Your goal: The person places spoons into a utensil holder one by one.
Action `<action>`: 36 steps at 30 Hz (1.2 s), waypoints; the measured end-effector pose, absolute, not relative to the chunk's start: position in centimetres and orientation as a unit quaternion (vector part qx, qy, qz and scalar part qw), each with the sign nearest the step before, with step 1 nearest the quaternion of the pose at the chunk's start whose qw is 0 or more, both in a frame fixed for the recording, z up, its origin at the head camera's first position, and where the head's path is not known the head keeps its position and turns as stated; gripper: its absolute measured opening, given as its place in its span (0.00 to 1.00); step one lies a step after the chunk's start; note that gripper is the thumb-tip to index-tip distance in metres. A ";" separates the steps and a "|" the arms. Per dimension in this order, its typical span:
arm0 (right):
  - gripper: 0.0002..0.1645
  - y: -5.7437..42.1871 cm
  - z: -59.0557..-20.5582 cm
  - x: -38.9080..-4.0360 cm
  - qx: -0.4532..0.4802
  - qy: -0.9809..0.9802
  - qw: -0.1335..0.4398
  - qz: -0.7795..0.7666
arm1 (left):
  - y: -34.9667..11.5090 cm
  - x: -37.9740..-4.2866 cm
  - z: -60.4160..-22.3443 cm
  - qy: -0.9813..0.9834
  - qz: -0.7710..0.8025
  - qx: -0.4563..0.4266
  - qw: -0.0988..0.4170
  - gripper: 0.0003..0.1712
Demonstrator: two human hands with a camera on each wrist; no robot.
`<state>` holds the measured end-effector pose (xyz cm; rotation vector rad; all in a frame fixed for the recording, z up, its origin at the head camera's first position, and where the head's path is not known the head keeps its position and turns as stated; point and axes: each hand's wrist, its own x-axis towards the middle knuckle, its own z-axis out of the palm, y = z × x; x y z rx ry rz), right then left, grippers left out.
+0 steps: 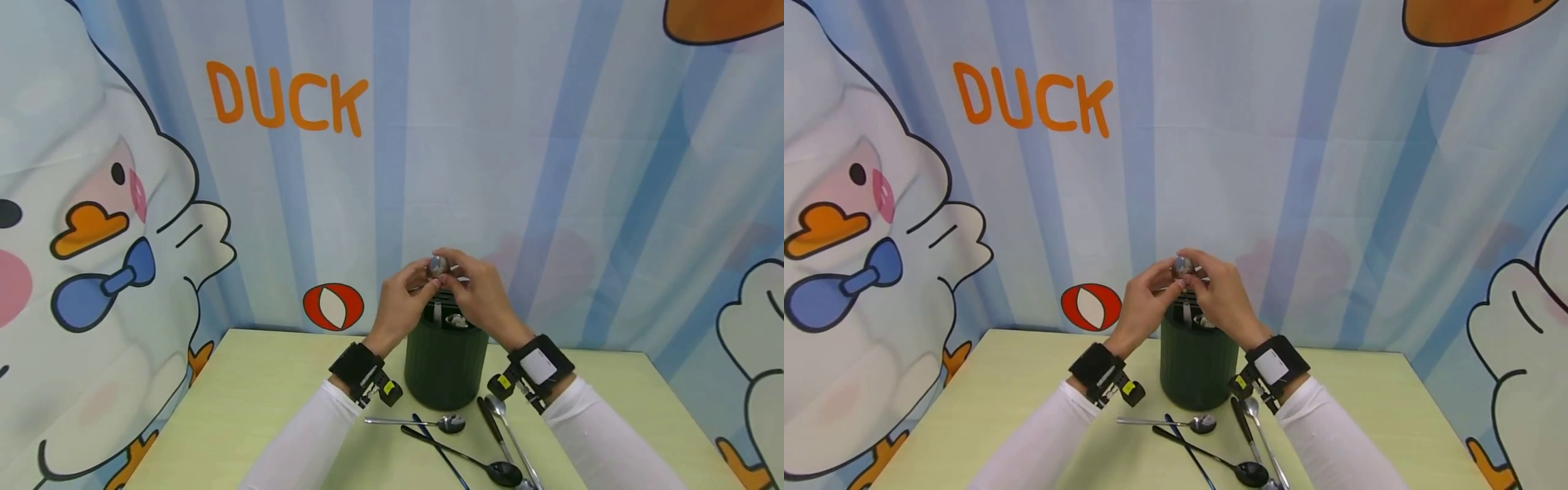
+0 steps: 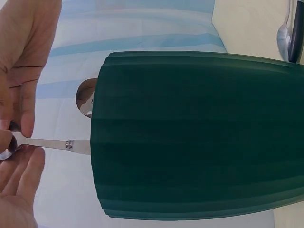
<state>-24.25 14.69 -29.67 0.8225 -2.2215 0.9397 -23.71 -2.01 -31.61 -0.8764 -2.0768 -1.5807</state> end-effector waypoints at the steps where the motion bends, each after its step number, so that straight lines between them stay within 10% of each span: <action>1: 0.24 14.8 -29.8 -24.2 0.306 -0.834 0.291 0.355 | -1.9 -24.0 -31.8 -0.741 -0.560 -0.312 0.199 0.25; 36: 0.19 15.3 -33.5 -24.7 0.258 -0.863 0.274 0.337 | -1.5 -26.7 -36.5 -0.794 -0.485 -0.286 0.228 0.16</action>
